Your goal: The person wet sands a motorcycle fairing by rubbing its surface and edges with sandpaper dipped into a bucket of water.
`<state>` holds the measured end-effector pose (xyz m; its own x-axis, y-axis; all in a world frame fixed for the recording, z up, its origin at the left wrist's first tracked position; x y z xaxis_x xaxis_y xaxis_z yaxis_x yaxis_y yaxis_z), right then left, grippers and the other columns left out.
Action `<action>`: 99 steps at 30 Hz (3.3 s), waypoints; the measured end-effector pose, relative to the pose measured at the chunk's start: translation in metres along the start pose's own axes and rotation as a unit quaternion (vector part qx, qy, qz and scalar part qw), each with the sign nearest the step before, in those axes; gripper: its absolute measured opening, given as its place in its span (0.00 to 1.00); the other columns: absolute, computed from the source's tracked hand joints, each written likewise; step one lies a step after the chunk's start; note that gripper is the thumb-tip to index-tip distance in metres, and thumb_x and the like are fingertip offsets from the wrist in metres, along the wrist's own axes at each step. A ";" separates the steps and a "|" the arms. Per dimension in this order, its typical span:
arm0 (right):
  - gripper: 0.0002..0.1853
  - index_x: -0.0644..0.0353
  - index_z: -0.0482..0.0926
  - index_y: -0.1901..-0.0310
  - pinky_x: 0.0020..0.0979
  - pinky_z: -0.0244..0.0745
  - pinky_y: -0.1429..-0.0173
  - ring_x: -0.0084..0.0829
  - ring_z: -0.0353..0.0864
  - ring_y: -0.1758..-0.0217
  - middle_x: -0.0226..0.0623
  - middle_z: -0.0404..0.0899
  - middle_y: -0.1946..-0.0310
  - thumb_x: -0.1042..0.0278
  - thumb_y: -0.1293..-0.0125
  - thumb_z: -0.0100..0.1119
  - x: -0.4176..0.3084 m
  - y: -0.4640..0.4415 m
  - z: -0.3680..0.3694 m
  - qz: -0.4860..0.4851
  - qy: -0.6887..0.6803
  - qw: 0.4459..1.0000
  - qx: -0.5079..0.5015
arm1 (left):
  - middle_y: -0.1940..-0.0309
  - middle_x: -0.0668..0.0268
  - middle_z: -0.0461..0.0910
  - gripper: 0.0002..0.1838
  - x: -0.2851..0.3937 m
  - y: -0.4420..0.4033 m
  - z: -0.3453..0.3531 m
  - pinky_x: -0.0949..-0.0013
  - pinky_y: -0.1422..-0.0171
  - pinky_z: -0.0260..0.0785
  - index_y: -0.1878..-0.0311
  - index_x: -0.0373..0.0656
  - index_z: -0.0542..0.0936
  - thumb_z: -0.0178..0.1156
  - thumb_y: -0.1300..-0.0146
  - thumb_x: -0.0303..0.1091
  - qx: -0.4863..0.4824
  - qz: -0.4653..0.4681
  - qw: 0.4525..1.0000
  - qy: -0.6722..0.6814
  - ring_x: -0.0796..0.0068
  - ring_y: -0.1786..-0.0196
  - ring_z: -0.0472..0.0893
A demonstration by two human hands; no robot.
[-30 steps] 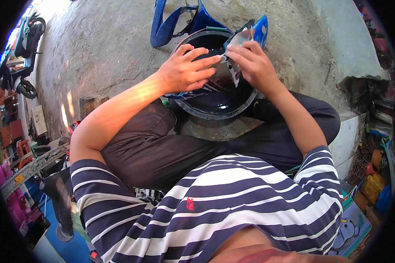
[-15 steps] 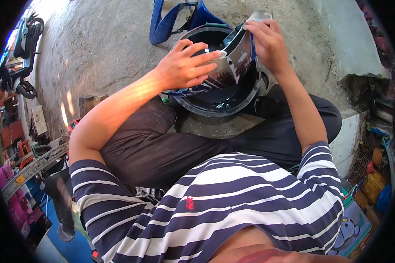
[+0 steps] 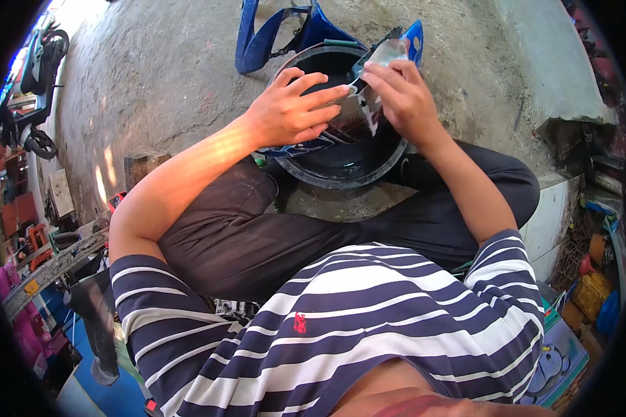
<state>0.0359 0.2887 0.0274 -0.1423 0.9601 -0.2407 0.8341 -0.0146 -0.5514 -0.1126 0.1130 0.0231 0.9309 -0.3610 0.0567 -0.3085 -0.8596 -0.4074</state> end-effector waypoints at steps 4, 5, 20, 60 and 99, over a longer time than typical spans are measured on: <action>0.24 0.60 0.87 0.43 0.43 0.80 0.31 0.49 0.81 0.40 0.36 0.88 0.38 0.82 0.44 0.69 0.035 -0.009 -0.008 0.041 0.036 0.998 0.038 | 0.23 0.75 0.79 0.18 0.001 -0.002 -0.003 0.50 0.28 0.69 0.45 0.56 0.88 0.76 0.39 0.41 0.002 0.000 1.000 -0.017 0.61 0.28 0.76; 0.24 0.60 0.87 0.43 0.43 0.80 0.31 0.49 0.81 0.41 0.36 0.88 0.38 0.82 0.44 0.68 0.033 -0.009 -0.008 0.035 0.039 0.998 0.042 | 0.23 0.75 0.79 0.19 -0.001 -0.002 -0.003 0.49 0.28 0.69 0.45 0.56 0.87 0.76 0.39 0.41 0.005 0.001 1.000 -0.012 0.61 0.28 0.76; 0.22 0.59 0.88 0.43 0.47 0.78 0.30 0.47 0.82 0.41 0.39 0.87 0.40 0.81 0.42 0.66 -0.012 0.006 0.005 -0.038 -0.016 0.999 -0.003 | 0.23 0.74 0.80 0.18 -0.001 -0.001 -0.002 0.50 0.28 0.69 0.46 0.54 0.88 0.75 0.39 0.41 -0.005 0.000 1.000 -0.001 0.60 0.29 0.77; 0.17 0.58 0.89 0.47 0.45 0.77 0.37 0.43 0.83 0.45 0.36 0.86 0.49 0.77 0.38 0.66 0.031 -0.007 -0.002 0.055 0.064 0.992 0.088 | 0.24 0.72 0.81 0.20 0.003 -0.004 -0.002 0.48 0.30 0.69 0.44 0.54 0.88 0.76 0.40 0.41 -0.007 0.004 1.000 -0.010 0.57 0.30 0.78; 0.15 0.60 0.86 0.45 0.46 0.80 0.56 0.47 0.85 0.58 0.40 0.81 0.63 0.79 0.32 0.66 0.030 -0.003 0.003 0.116 -0.028 0.988 0.099 | 0.15 0.64 0.67 0.40 0.025 -0.041 0.012 0.36 0.11 0.50 0.31 0.59 0.80 0.81 0.50 0.49 -0.210 0.006 0.975 -0.066 0.62 0.09 0.59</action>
<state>0.0281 0.3164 0.0195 0.0052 0.9076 -0.4198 0.7282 -0.2912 -0.6205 -0.0741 0.1434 0.0298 0.9355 -0.3451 -0.0756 -0.3457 -0.9383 0.0046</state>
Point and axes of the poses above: each hand's wrist, its own y-axis away from the middle knuckle, its own z-axis out of the palm, x = y × z, the point moved 5 cm from there along -y, towards the middle knuckle
